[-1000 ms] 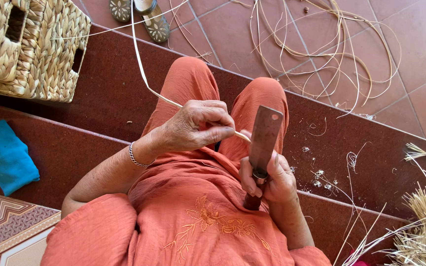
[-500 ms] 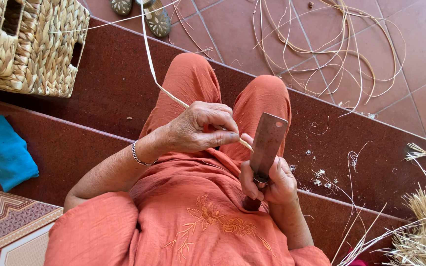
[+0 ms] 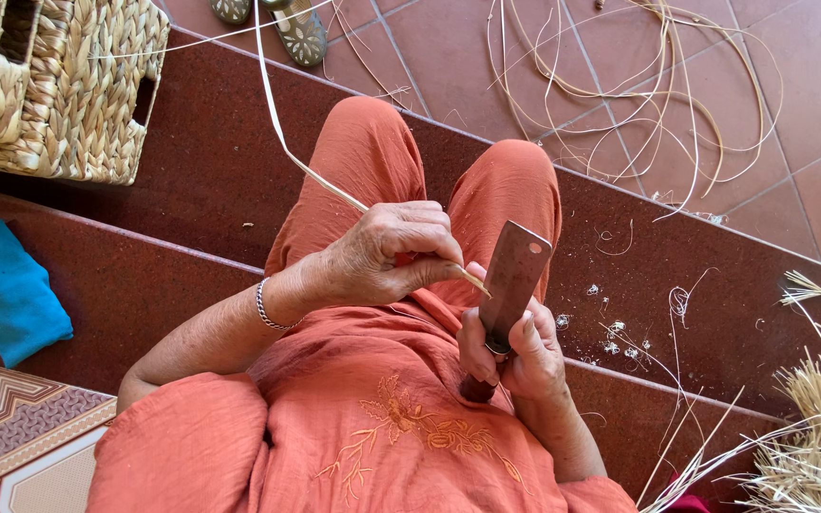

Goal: The person sits on a tiled floor and uses a knife to split long bamboo strips into thinner strands. They repeatedly draw the knife along the strips, separating fibers and creating thin strands that accumulate on the floor.

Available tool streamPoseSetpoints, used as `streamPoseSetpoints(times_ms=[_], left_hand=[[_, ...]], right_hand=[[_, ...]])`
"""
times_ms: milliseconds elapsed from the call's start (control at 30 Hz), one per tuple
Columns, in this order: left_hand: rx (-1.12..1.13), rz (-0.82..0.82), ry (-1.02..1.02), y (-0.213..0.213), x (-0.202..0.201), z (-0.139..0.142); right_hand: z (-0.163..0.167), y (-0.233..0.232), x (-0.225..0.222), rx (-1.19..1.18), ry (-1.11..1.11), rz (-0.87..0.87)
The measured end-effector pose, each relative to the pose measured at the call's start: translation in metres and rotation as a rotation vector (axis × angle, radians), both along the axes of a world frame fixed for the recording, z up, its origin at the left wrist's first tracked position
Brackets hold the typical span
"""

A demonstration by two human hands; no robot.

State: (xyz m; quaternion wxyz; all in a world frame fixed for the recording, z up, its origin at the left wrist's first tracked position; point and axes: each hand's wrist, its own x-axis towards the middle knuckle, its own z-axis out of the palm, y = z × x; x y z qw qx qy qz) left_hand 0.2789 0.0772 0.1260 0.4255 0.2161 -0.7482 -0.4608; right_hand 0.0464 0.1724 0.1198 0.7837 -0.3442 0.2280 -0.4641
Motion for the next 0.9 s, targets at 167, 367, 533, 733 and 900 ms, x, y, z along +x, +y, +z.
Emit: streamPoseSetpoints(times_ms=[167,367,533,733,900], left_hand=[[-0.002,-0.009,0.055,0.004,-0.004,0.002],[-0.032,0.011,0.089,0.008,-0.011,0.005],[-0.085,0.024,0.103,0.01,-0.013,0.006],[-0.132,0.017,0.074,0.009,-0.013,0.007],[-0.108,0.001,0.061,0.011,-0.014,0.006]], right_hand=[[0.002,0.004,0.003,-0.033,0.005,-0.041],[0.001,0.011,0.003,-0.035,-0.02,-0.082],[-0.002,0.015,0.001,-0.024,-0.032,-0.094],[-0.004,0.014,0.001,-0.035,-0.078,-0.074],[-0.008,0.011,0.001,-0.051,-0.092,-0.063]])
